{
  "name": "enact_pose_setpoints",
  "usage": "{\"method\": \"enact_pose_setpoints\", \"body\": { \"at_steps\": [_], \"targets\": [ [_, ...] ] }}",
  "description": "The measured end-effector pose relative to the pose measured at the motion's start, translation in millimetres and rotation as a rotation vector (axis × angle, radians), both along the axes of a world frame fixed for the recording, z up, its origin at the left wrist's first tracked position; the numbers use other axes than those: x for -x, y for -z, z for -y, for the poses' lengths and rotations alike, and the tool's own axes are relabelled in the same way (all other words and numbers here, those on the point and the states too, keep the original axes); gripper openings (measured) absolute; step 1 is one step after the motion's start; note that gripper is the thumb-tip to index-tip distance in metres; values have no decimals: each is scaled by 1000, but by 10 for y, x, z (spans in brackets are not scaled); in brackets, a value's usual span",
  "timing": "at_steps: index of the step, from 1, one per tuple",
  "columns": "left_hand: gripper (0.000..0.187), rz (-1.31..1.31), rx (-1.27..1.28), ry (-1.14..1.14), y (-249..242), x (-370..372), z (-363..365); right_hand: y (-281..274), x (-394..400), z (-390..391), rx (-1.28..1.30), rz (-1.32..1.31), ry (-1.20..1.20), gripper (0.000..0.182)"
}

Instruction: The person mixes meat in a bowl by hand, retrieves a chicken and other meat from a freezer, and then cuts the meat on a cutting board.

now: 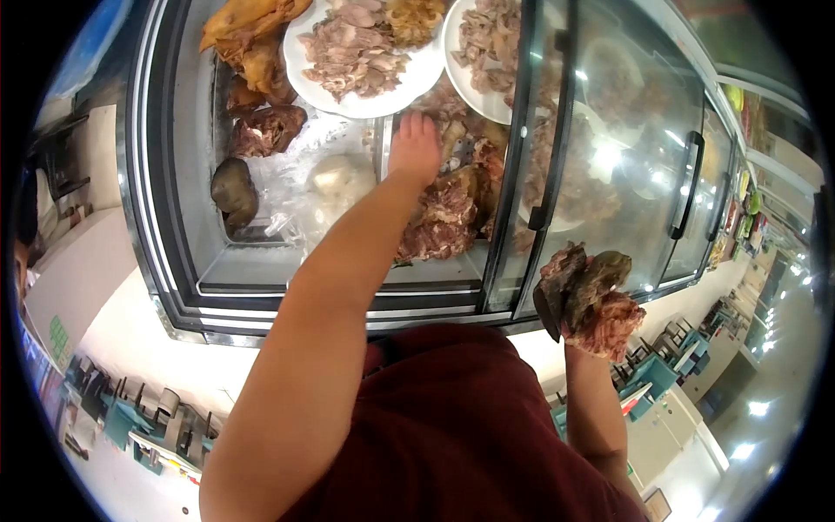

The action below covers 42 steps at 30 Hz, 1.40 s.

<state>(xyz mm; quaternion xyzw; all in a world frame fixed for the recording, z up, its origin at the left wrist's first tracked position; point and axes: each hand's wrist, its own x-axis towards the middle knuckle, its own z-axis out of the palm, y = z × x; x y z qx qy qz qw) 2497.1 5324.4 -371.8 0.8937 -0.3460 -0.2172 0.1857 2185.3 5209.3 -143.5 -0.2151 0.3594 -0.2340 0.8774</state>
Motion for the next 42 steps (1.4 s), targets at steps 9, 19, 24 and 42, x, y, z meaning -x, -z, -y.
{"method": "enact_pose_setpoints", "body": {
  "at_steps": [9, 19, 24, 42],
  "targets": [
    [67, 27, -401, 84, -80, 130, 329, -71, 131, 52, -21, -208, 132, 65],
    [52, 40, -299, 252, 107, 166, 202, 67, 146, 142, -11, -79, 32, 63],
    [53, 14, -255, 284, 64, 91, 219, -150, -111, 32, -18, -170, 119, 66],
    [70, -492, 117, 77, -414, -294, -99, -24, 41, 123, 15, -126, 102, 56]
  ]
}}
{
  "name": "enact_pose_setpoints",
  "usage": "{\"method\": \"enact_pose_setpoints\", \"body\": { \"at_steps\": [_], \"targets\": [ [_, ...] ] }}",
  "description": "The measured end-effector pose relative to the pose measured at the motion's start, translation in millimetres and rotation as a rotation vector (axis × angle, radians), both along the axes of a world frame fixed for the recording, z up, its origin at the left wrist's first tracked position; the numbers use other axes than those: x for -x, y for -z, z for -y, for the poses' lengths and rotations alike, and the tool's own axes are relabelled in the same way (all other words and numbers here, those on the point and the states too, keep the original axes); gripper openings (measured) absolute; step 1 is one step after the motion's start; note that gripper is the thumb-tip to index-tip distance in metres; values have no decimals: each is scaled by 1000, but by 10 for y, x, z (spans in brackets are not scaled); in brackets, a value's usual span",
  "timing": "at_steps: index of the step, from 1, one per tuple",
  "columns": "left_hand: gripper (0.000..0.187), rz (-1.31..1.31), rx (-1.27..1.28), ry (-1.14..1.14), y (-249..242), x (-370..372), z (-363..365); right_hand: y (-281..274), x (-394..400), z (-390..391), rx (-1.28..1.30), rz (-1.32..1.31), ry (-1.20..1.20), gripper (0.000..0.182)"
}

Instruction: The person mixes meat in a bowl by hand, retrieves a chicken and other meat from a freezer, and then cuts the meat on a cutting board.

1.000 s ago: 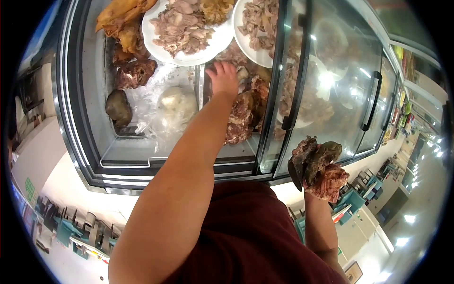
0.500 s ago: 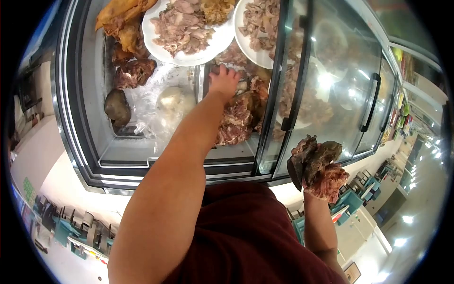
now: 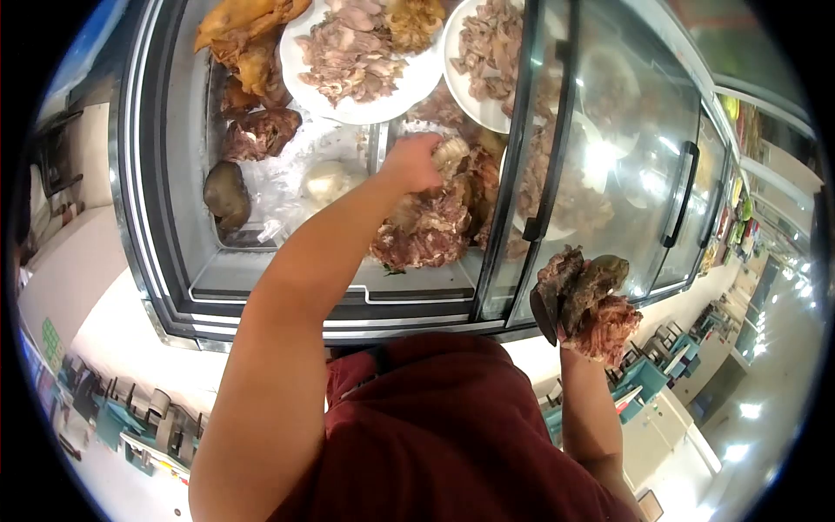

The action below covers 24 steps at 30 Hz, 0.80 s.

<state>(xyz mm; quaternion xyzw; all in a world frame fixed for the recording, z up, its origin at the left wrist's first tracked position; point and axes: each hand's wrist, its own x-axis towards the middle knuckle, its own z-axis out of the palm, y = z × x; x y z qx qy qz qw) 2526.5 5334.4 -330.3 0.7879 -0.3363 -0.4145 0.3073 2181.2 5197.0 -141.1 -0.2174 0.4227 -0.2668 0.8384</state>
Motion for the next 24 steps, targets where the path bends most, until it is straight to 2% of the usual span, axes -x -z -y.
{"method": "enact_pose_setpoints", "body": {
  "at_steps": [1, 3, 4, 5, 7, 8, 10, 11, 12, 13, 18, 20, 21, 24],
  "targets": [
    [70, 4, 1, -1, -151, -64, -56, 4, 53, 17, 3, -32, 73, 55],
    [75, -623, -8, -244, -377, -169, -180, -23, -102, -52, -31, 46, -18, 54],
    [76, -499, 167, -281, -170, -103, -258, -34, -194, -73, -64, 124, -112, 52],
    [76, -494, 171, -281, -186, -122, -323, -52, -257, -82, -60, 129, -114, 52],
    [77, -751, 223, -490, -228, -108, -485, -111, -355, -127, 23, 101, -274, 49],
    [77, -745, 229, -490, -267, -132, -584, -157, -415, -168, 27, 107, -277, 49],
    [83, -965, 360, -600, -428, -195, -802, -251, -503, -260, -174, 60, -28, 46],
    [86, -1076, 427, -652, -562, -211, -878, -260, -518, -284, -169, 65, -30, 46],
    [82, -1076, 430, -685, -875, -238, -930, -264, -529, -306, -116, 70, -75, 44],
    [82, -1074, 435, -683, -965, -243, -1005, -268, -535, -325, -64, 72, -120, 43],
    [87, -1107, 525, -690, -1198, -169, -1387, -168, -506, -366, -165, 29, -147, 49],
    [86, -1205, 636, -672, -1323, -80, -1452, -138, -502, -392, -196, 116, -217, 53],
    [86, -1212, 639, -652, -1366, -21, -1463, -274, -637, -501, -245, -104, -5, 47],
    [95, -1239, 654, -535, -1538, 145, -1466, -342, -794, -649, -266, 114, -276, 53]
  ]
}}
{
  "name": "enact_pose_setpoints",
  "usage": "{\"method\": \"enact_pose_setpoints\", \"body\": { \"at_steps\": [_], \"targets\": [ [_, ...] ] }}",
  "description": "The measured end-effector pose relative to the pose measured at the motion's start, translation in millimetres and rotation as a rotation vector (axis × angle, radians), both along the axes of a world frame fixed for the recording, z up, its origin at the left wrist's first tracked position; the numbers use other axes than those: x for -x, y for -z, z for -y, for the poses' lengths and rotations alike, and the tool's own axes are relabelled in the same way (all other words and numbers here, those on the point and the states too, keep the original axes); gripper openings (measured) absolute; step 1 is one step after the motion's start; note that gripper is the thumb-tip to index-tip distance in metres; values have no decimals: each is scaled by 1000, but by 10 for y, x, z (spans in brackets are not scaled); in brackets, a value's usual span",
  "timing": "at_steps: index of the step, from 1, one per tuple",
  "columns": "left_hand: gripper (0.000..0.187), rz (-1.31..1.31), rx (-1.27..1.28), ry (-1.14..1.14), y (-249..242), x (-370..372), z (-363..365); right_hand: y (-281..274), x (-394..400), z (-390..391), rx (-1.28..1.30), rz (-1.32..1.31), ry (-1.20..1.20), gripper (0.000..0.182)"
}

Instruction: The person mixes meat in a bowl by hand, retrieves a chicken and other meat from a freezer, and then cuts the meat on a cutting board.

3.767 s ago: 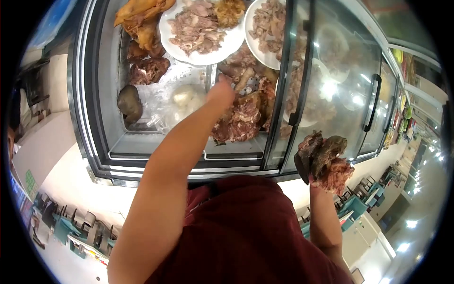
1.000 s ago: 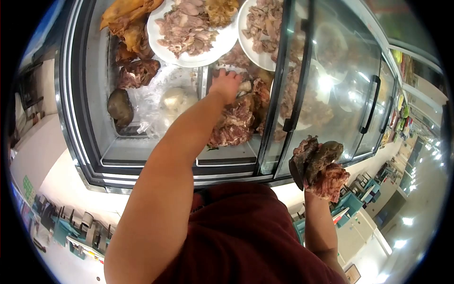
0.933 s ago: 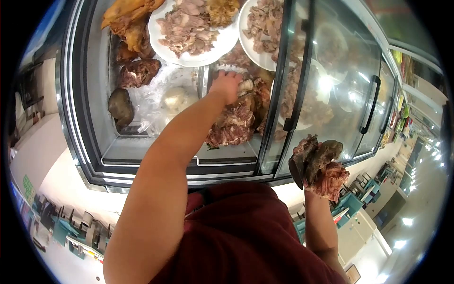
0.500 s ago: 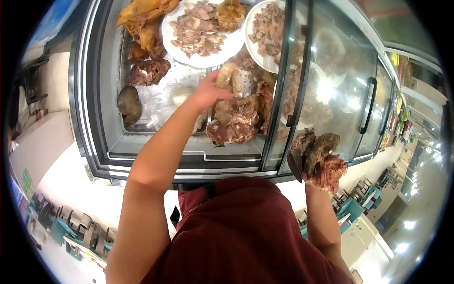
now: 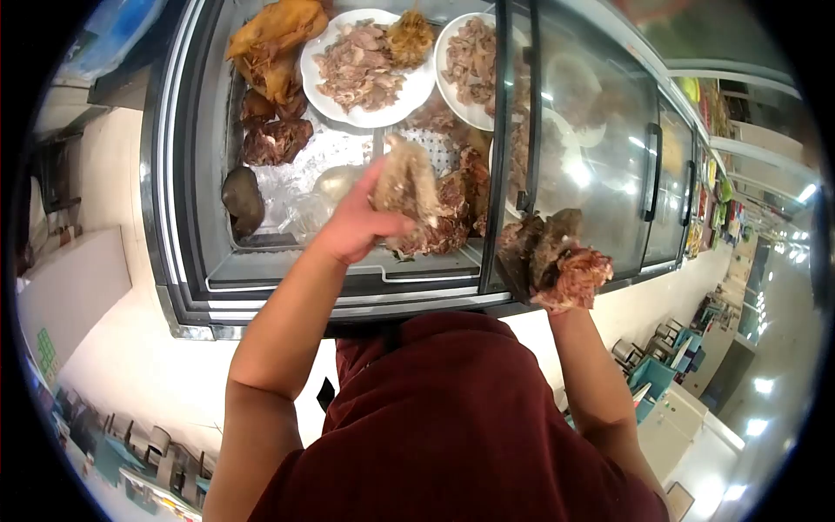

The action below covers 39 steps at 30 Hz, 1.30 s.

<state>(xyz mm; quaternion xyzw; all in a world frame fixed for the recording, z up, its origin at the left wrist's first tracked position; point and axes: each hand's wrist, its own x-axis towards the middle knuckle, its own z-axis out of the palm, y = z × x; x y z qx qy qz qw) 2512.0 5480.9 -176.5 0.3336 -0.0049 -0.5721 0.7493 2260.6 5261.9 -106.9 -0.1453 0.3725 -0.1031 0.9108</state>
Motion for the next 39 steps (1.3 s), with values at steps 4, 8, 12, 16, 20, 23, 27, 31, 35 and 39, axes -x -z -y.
{"method": "enact_pose_setpoints", "body": {
  "at_steps": [4, 8, 12, 16, 20, 23, 27, 31, 35, 39],
  "targets": [
    [99, 76, -26, 127, -384, 209, 102, 31, -109, -68, -137, -14, 5, 56],
    [97, 430, -43, 238, -584, 445, 183, -22, -526, -255, 74, -240, -50, 38],
    [99, 104, 74, 203, -507, 529, 46, -331, -864, -466, 391, -438, -207, 33],
    [86, -46, 205, 76, -434, 467, -147, -631, -1189, -797, 535, -427, -260, 29],
    [76, -241, 208, 21, -306, 378, -291, -614, -1344, -964, 715, -466, -328, 27],
    [72, -312, 172, 22, -347, 222, -372, -598, -1400, -1084, 1085, -423, -479, 33],
    [64, -523, 265, -12, -168, 64, -489, -685, -1524, -1237, 1439, -509, -644, 53],
    [61, -608, 317, -13, 146, -85, -459, -719, -1638, -1336, 1513, -369, -698, 66],
    [52, -676, 301, -38, 150, -190, -464, -701, -1731, -1409, 1480, -233, -633, 76],
    [50, -726, 399, -35, 382, -230, -505, -619, -1796, -1385, 1400, -259, -631, 80]
  ]
}}
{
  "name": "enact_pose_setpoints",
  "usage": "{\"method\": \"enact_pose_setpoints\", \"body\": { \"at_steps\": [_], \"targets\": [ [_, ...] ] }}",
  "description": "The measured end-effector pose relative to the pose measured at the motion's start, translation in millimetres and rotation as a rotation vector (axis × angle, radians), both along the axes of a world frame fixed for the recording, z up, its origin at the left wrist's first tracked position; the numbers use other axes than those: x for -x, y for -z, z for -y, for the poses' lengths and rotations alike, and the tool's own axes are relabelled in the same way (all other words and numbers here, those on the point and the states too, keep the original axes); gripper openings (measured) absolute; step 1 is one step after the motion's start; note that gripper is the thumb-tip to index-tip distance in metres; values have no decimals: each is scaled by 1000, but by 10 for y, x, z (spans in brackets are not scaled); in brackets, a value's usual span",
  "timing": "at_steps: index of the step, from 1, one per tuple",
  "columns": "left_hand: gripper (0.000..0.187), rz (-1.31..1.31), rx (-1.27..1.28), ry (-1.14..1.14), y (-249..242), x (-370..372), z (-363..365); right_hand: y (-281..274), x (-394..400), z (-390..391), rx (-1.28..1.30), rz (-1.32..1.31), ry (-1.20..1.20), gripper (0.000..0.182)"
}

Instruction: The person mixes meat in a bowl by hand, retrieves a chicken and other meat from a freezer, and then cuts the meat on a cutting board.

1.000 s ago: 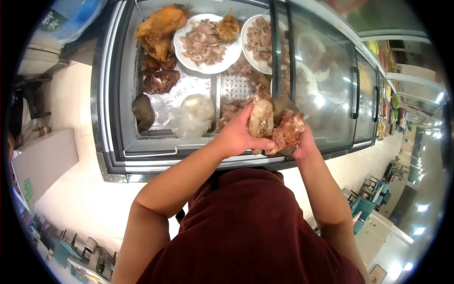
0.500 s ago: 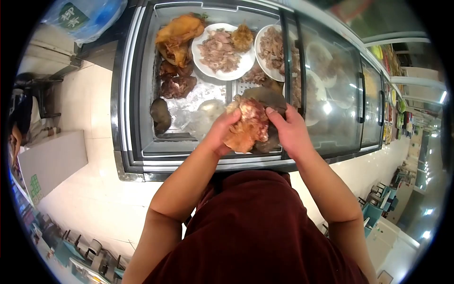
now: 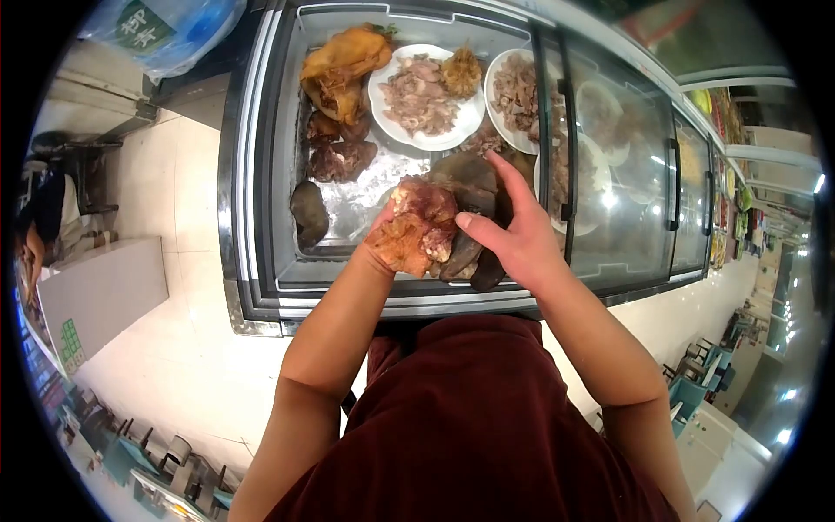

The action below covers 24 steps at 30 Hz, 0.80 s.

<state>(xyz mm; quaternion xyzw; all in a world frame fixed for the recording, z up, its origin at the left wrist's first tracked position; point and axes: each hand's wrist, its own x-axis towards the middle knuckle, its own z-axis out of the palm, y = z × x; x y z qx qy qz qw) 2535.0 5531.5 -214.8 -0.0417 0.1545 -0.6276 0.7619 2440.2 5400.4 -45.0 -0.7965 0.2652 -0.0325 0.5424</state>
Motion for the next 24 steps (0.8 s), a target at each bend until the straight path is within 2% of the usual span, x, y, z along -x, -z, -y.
{"method": "enact_pose_setpoints", "body": {
  "at_steps": [3, 7, 9, 10, 11, 13, 14, 16, 18, 19, 22, 24],
  "targets": [
    [49, 78, -127, 29, 40, -25, -12, 55, -71, -3, -78, 21, 14, 80],
    [50, 40, -121, 33, 202, 20, -14, 88, -199, -28, -175, -28, 133, 73],
    [37, 88, -132, 4, 34, 9, 3, 84, -228, -19, -181, -46, 159, 70],
    [37, 86, -133, 4, -57, -26, 3, 88, -236, -7, -311, -33, 207, 67],
    [37, 714, -185, -27, -168, -71, 2, 92, -240, 4, -442, -19, 256, 63],
    [36, 1970, -256, -89, -290, -122, 3, 65, -237, 18, -507, 64, 281, 62],
    [40, 1922, -344, -97, -250, -79, -17, 52, -227, 24, -569, 152, 302, 60],
    [47, 1525, -477, -100, -118, -30, -25, 67, -120, 63, -598, 160, 226, 58],
    [54, 1369, -550, -127, 4, -11, -46, 245, 33, 120, -643, 239, 86, 55],
    [58, 1312, -570, -143, 50, 0, -69, 341, 108, 178, -457, 177, -58, 58],
    [66, 1284, -591, -153, 46, -44, -130, 278, 115, 18, -434, 104, -32, 61],
    [68, 1681, -666, -89, -131, -107, -191, 276, 101, -45, -464, 67, 18, 63]
  ]
}}
